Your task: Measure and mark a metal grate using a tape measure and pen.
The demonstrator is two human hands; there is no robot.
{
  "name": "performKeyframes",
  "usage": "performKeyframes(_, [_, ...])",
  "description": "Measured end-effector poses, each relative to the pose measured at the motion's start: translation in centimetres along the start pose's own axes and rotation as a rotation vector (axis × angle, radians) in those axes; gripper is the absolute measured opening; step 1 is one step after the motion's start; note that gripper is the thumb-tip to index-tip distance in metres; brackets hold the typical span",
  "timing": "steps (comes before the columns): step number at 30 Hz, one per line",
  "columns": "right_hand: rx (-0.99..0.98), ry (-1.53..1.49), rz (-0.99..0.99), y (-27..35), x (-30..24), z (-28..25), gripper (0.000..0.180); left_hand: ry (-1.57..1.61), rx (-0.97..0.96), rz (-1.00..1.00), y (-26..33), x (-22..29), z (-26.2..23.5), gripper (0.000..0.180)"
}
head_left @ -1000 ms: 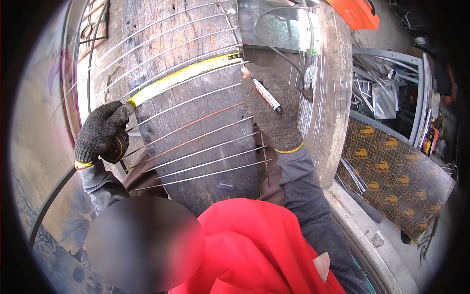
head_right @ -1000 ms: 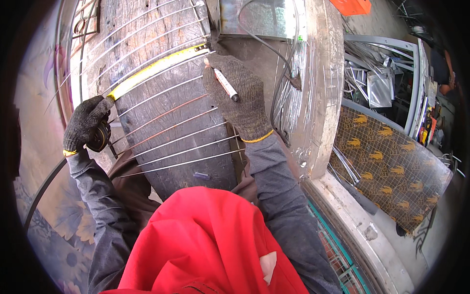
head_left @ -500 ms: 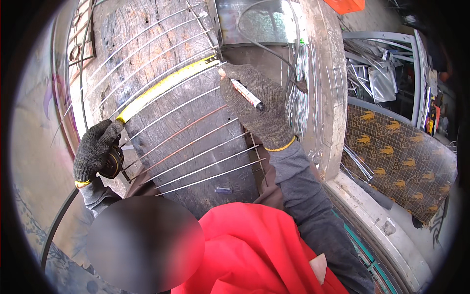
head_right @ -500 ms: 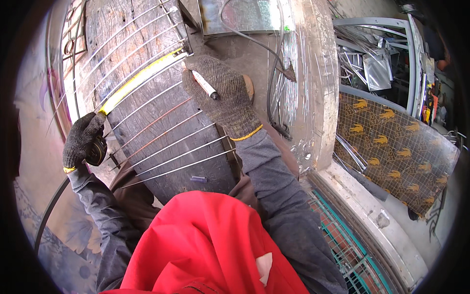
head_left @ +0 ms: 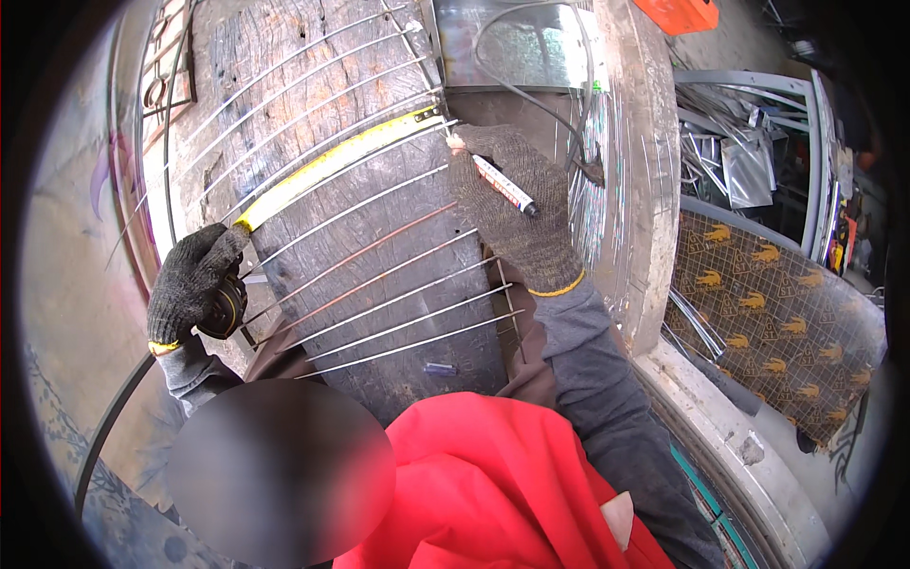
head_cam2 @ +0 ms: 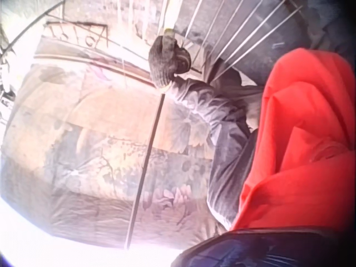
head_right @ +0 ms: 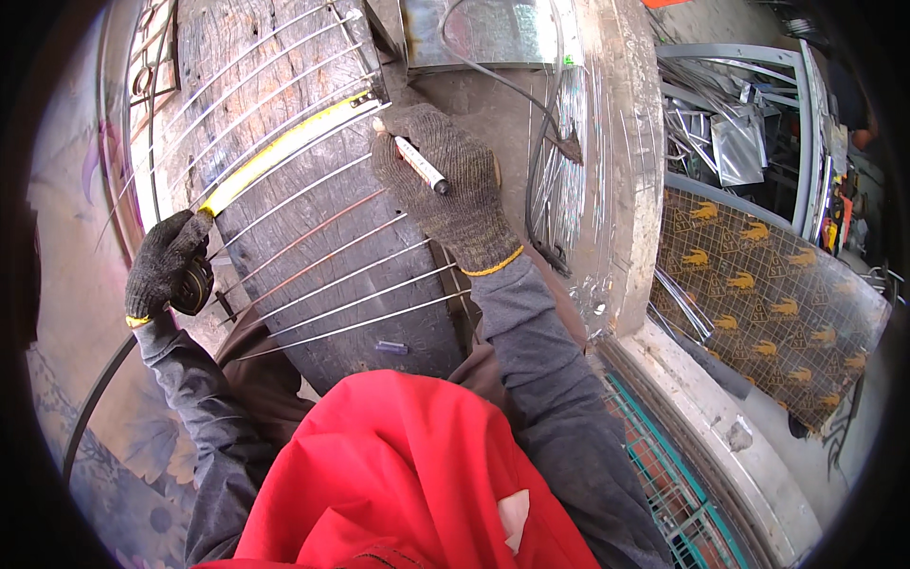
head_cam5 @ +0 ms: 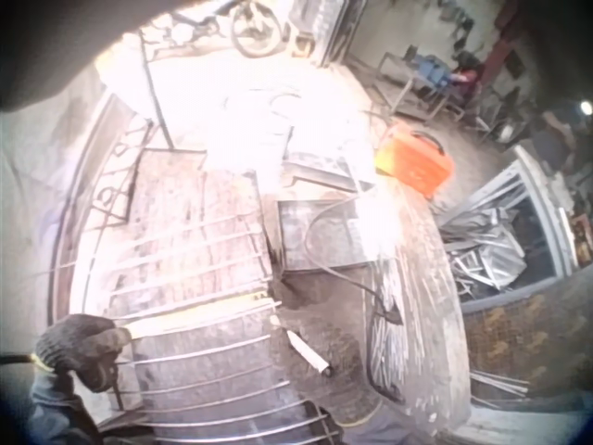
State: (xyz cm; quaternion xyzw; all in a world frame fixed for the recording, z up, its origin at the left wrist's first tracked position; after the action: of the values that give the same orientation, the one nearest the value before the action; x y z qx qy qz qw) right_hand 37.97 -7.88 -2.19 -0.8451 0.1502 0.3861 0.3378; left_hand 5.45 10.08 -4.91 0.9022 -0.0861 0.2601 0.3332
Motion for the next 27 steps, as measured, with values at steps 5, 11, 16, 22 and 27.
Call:
performKeyframes(5, [-0.012, 0.016, -0.053, 0.34, -0.19, 0.29, 0.019, -0.017, 0.001, -0.007, 0.13, 0.2, -0.13, 0.047])
performKeyframes(11, [-0.078, 0.053, -0.103, 0.73, 0.1, 0.56, 0.023, -0.012, -0.02, 0.007, -0.3, 0.0, 0.03, 0.047])
performKeyframes(16, [-0.058, 0.001, -0.033, 0.66, 0.05, 0.53, 0.023, 0.032, -0.019, 0.152, -0.38, -0.16, 0.26, 0.047])
performKeyframes(22, [-0.068, -0.007, -0.038, 0.65, 0.23, 0.64, 0.022, -0.001, -0.026, 0.037, -0.21, -0.05, 0.0, 0.046])
performKeyframes(27, [-0.074, -0.021, -0.035, 0.72, 0.24, 0.58, 0.021, 0.001, -0.032, 0.045, -0.32, 0.06, 0.08, 0.046])
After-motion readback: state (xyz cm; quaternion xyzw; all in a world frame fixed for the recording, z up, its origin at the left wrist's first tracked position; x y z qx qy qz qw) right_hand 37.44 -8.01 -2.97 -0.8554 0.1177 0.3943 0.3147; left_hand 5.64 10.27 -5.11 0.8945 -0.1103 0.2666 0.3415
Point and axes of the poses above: each hand's wrist, its own y-axis away from the middle knuckle, its own z-axis out of the palm, x = y × z, the point moved 5 cm from there along -y, towards the middle knuckle, and after that the axes turned 14 degrees about x, right-handed, at the moved point
